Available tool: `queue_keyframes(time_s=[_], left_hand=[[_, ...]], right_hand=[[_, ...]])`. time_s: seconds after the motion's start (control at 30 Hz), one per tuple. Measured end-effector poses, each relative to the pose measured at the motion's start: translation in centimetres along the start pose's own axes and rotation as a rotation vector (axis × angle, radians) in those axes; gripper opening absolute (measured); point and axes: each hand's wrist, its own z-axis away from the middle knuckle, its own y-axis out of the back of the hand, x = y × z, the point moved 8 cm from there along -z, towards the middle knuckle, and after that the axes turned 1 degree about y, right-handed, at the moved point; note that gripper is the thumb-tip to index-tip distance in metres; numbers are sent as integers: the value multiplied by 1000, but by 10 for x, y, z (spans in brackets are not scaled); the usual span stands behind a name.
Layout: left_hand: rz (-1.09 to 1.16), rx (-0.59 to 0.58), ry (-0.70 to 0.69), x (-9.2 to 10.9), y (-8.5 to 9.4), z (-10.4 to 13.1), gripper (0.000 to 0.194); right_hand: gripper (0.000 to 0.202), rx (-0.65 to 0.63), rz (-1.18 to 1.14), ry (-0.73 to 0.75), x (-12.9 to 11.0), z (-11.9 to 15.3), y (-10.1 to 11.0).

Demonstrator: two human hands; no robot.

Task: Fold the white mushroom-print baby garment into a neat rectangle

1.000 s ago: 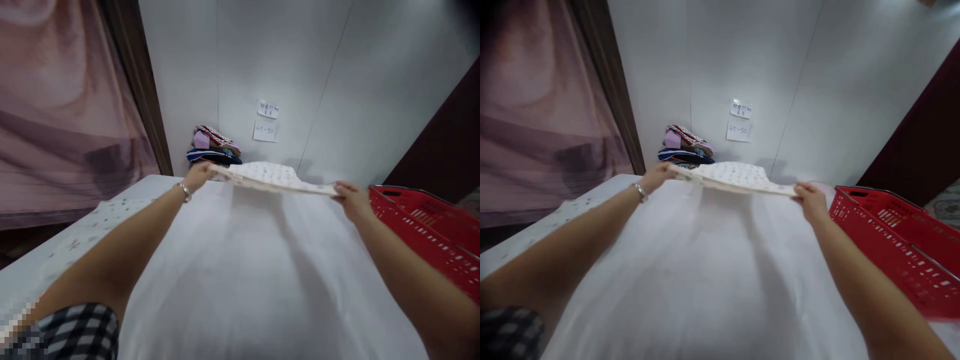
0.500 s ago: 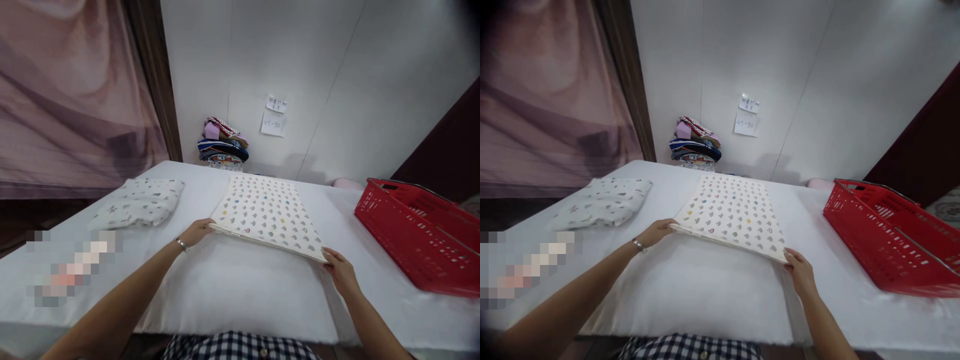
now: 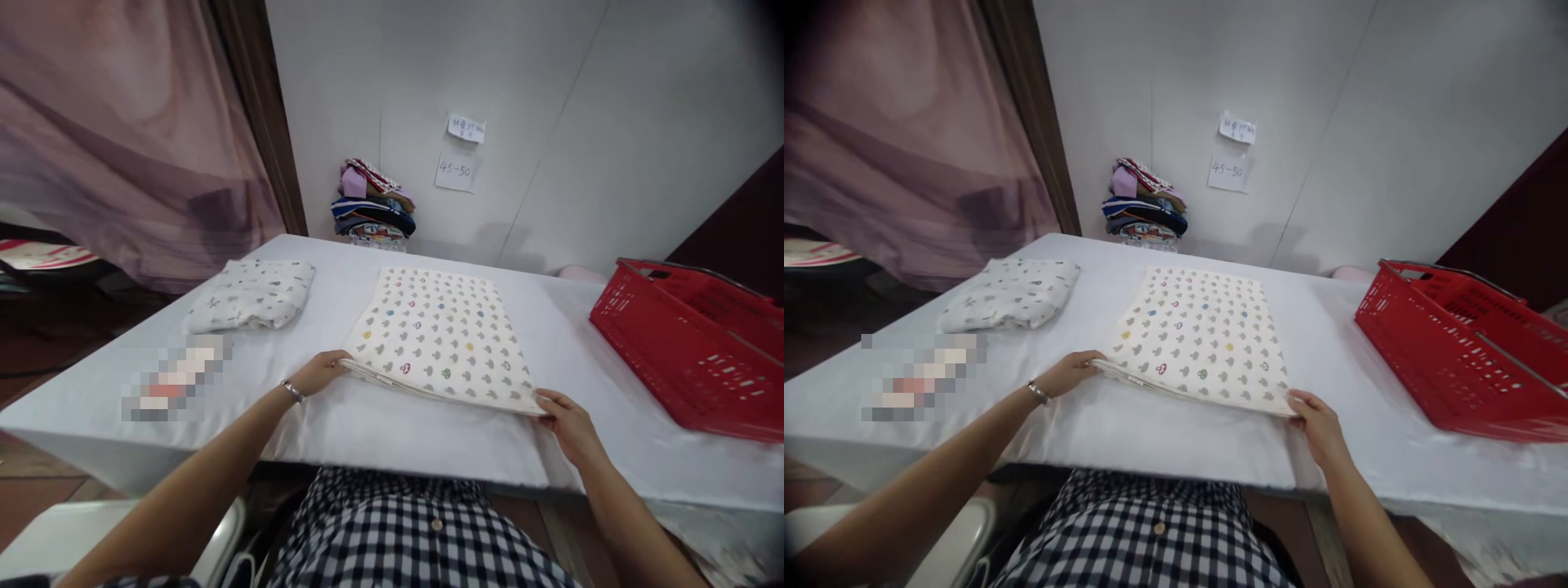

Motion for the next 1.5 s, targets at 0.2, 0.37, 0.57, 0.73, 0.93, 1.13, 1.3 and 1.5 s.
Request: queue_keyframes(time_s=[0.2,0.37,0.57,0.73,0.93,1.13,1.3,1.5], left_hand=[[-18,72,-92,-2,0,9,26],[-110,106,-283,2,-3,20,23],[-309,144,-327,14,-10,32,31],[-536,152,-340,44,-30,50,46],[-564,92,-498,74,-64,51,31],[-549,128,-550,81,-72,39,27],[-577,180,-500,86,-67,36,29],[-609,123,-456,89,-74,35,27]], right_hand=[[37,-55,180,-85,11,5,1],[41,-82,662,84,12,14,10],[27,-52,1190,824,-29,51,-30],[28,-432,1077,1117,-25,90,-106],[26,-615,1114,1216,-18,99,-170],[29,-638,1028,1169,-30,95,-185],[30,-591,942,1113,-35,90,-180],[30,-593,955,1068,-28,83,-180]])
